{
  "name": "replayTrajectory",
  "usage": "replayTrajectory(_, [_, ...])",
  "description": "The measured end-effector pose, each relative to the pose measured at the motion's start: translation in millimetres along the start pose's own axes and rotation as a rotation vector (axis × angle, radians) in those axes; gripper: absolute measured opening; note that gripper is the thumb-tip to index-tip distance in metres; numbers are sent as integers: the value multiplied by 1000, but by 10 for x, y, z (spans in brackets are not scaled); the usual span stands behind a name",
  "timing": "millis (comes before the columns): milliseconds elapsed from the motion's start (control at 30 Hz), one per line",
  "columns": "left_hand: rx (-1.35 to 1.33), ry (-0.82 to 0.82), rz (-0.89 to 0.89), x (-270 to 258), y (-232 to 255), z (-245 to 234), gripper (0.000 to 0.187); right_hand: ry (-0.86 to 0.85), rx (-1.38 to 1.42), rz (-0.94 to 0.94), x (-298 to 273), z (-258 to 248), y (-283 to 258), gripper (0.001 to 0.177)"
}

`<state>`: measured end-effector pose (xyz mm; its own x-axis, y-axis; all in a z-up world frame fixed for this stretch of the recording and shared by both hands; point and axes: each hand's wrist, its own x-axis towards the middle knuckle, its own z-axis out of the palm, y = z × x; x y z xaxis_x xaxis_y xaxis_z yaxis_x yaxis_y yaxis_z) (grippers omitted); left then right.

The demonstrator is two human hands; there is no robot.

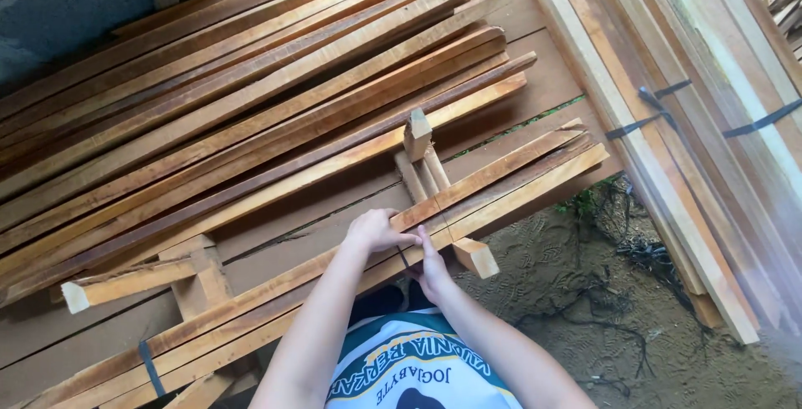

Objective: Organizing, sorting, and stacking thin wooden strips on a workbench in a workshop.

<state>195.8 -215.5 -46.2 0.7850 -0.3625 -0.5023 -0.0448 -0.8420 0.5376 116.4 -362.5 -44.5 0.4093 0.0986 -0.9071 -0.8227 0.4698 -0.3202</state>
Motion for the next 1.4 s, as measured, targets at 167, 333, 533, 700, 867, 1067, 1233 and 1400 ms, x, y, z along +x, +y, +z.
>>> replayTrajectory(167, [13,118,4,-155,40,145,69,-42,-98,50,-130,-72,21,86])
replayTrajectory(333, [31,255,32,-186,118,131,64,-82,-197,69,-249,-57,-134,91])
replayTrajectory(533, [39,450,8,-416,-7,62,58,-157,-370,115,-343,111,-230,97])
replayTrajectory(700, [32,541,-7,-760,-360,361,67,-318,-834,131,-10,-44,146,83])
replayTrajectory(867, [-382,752,-2,-1525,-523,240,22,-398,-1422,-372,-459,715,11,38])
replayTrajectory(1067, [-809,775,-523,-2395,-1045,245,26,-365,-1640,-1236,-174,1519,289,41])
replayTrajectory(1233, [-1043,363,-1047,-2781,-1431,118,75,-185,-2205,-795,78,2139,337,85])
replayTrajectory(1400, [-1870,493,-881,-2786,-1692,411,72,-414,-2105,-57,47,2492,100,100])
